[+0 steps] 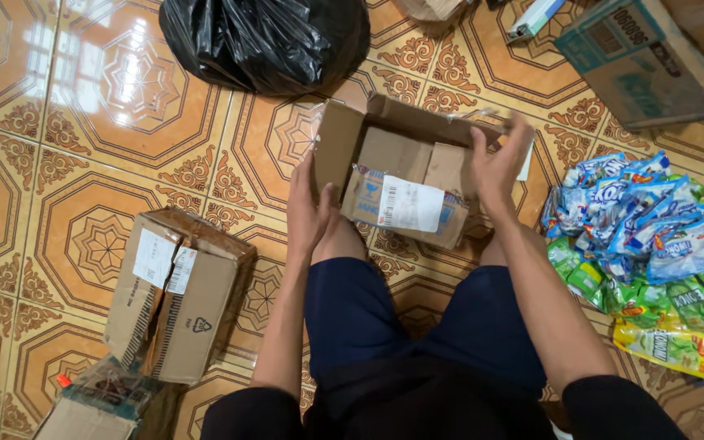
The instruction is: The person opens a cardboard box and removes multiple small snack packets, placing them on the floor. Then the person opens a black plastic bag and removes several larger packets, placing them beside the snacks.
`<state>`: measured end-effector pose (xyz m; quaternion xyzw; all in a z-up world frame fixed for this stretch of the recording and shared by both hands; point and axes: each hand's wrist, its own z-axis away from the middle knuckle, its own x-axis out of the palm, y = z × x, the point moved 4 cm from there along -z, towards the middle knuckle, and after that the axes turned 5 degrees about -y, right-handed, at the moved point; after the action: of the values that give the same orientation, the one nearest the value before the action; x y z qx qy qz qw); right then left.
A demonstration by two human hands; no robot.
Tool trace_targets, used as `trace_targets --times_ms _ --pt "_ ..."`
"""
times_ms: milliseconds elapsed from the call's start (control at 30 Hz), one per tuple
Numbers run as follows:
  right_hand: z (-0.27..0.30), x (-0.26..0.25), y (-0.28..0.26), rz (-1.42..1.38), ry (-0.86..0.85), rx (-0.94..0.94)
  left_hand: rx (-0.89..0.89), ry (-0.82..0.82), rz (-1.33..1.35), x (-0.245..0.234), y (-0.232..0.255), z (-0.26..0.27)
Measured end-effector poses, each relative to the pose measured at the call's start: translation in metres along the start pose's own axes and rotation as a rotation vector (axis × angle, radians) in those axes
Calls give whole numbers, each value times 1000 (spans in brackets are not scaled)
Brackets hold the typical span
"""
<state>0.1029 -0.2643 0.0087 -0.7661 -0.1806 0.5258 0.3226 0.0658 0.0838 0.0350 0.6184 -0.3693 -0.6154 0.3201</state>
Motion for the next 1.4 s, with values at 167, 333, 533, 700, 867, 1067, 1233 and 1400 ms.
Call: trace_targets --times_ms 167,333,533,700,867,1067,1233,1400 --pt "19 0 13 362 -221 305 -432 -122 221 1 -6 -1" --pt "42 9 17 -57 -379 15 -140 -141 73 4 12 -1" --pt "39 24 20 -18 -613 -22 33 -150 81 4 23 5" --pt "26 29 16 90 -737 112 -234 -225 426 12 14 6" --pt "25 9 1 133 -865 117 -86 -219 202 15 19 7" --pt "24 -9 -27 120 -836 -180 -80 -238 192 19 25 4" --pt "33 -7 -33 239 -949 -171 -150 -274 238 21 29 -3" --pt "41 -3 -28 330 -934 -203 -82 -308 167 30 25 -5"
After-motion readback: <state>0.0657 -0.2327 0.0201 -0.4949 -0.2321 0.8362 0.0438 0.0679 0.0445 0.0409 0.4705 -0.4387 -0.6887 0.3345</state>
